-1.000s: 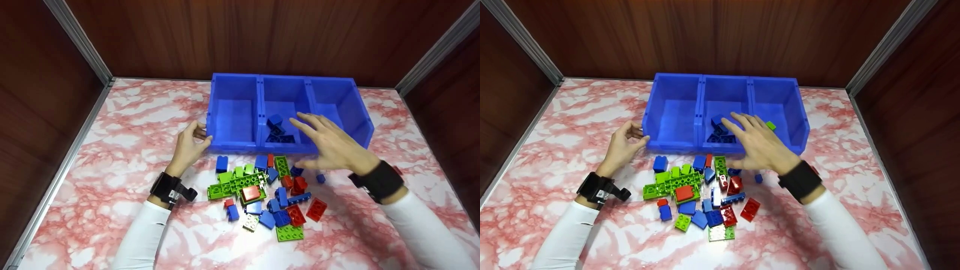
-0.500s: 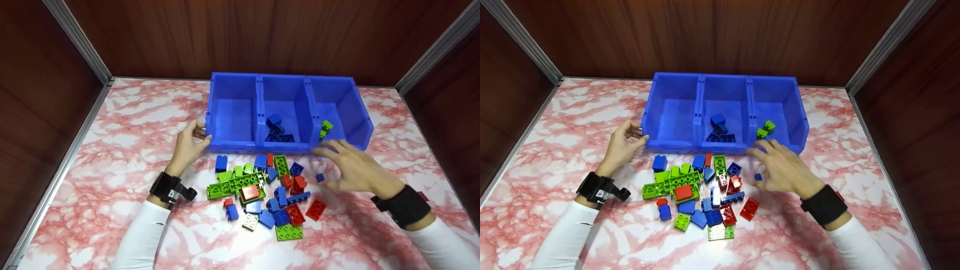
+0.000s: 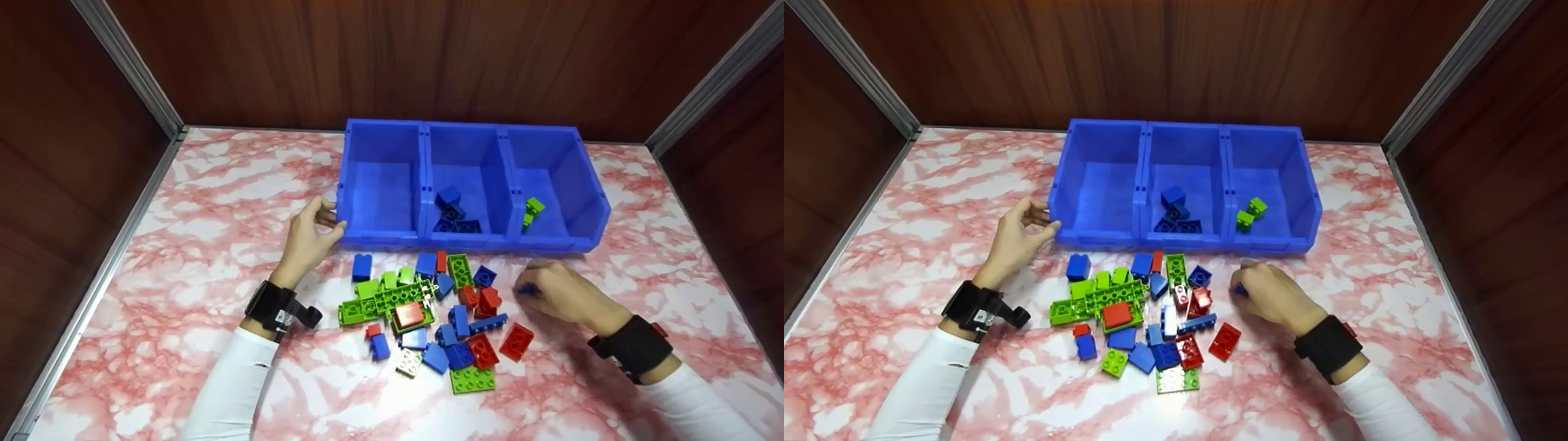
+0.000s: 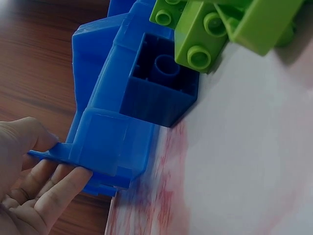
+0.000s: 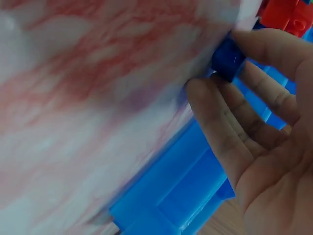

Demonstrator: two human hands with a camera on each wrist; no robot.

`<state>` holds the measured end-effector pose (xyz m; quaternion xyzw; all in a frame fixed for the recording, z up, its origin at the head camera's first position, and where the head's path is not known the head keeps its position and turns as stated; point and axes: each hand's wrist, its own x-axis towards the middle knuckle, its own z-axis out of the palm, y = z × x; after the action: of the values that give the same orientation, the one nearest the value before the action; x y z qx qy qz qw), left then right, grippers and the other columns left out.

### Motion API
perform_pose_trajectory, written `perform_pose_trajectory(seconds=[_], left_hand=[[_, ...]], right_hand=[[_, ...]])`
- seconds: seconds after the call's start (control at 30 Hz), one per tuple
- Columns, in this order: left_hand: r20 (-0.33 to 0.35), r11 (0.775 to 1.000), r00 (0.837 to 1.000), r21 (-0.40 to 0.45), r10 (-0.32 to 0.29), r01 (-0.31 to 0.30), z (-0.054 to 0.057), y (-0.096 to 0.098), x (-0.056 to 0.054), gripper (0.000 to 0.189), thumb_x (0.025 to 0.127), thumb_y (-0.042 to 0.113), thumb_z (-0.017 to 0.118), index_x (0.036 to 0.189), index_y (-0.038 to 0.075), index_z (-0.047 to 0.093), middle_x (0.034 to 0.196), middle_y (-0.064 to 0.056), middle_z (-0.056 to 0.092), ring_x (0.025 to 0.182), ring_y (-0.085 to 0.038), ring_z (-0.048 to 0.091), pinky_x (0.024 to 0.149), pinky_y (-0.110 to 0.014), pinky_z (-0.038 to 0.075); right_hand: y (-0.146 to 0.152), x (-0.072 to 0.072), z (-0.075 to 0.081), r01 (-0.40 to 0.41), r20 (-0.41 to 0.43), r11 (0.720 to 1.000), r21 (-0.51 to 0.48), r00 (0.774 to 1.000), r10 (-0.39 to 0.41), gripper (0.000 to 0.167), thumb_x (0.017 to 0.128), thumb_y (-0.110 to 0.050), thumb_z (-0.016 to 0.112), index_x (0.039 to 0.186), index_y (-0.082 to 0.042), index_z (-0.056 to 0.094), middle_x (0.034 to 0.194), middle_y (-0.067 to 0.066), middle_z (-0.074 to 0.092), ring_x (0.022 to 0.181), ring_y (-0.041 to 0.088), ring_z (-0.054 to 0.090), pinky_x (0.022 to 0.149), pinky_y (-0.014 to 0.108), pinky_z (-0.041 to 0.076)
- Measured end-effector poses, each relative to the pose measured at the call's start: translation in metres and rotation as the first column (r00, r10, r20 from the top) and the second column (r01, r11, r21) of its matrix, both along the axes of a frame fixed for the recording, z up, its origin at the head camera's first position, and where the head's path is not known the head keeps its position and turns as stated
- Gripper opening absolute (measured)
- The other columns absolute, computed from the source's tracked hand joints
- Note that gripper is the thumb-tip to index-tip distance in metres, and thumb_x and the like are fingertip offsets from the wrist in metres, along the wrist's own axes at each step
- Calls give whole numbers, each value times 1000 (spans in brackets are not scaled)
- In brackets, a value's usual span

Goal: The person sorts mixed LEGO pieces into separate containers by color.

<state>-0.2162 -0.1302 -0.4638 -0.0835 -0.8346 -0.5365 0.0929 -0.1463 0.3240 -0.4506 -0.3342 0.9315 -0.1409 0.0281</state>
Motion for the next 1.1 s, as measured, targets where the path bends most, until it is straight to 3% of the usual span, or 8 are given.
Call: perform_pose_trajectory(seconds=[0.27, 0.57, 0.9, 1.1], left_hand=[[11, 1000, 1000, 10, -5, 5, 1, 0, 0, 27, 90, 0, 75, 114, 0, 62, 107, -20, 73, 97, -32, 71, 94, -46, 61], [12, 1000, 1000, 14, -3, 3, -1, 0, 0, 27, 90, 0, 76, 114, -1, 62, 106, -21, 73, 96, -32, 71, 93, -46, 62], [6, 1000, 1000, -7, -2, 2, 1, -1, 0, 26, 91, 1, 75, 113, -2, 62, 107, -22, 74, 96, -35, 72, 94, -47, 62], [31, 1000, 1000, -9, -6, 7, 3, 0, 1, 27, 91, 1, 75, 115, -1, 61, 108, -21, 73, 98, -33, 70, 95, -47, 61]], right_hand=[[-5, 2, 8, -18, 16, 999, -47, 1000, 19, 17, 82, 2, 85, 88, -14, 81, 84, -2, 77, 80, 11, 72, 70, 31, 63], [-20, -1, 44, -26, -92, 995, -94, 996, 18, 27, 76, 16, 78, 92, -6, 82, 92, 7, 76, 84, 20, 74, 71, 33, 65], [-40, -29, 95, -53, -209, 989, -138, 978, 24, 23, 78, 13, 81, 94, -2, 81, 95, 11, 76, 85, 24, 76, 69, 32, 67], [-56, -53, 107, -40, -208, 991, -126, 978, 14, 15, 83, 7, 80, 96, -2, 81, 97, 12, 76, 88, 27, 76, 72, 40, 67]])
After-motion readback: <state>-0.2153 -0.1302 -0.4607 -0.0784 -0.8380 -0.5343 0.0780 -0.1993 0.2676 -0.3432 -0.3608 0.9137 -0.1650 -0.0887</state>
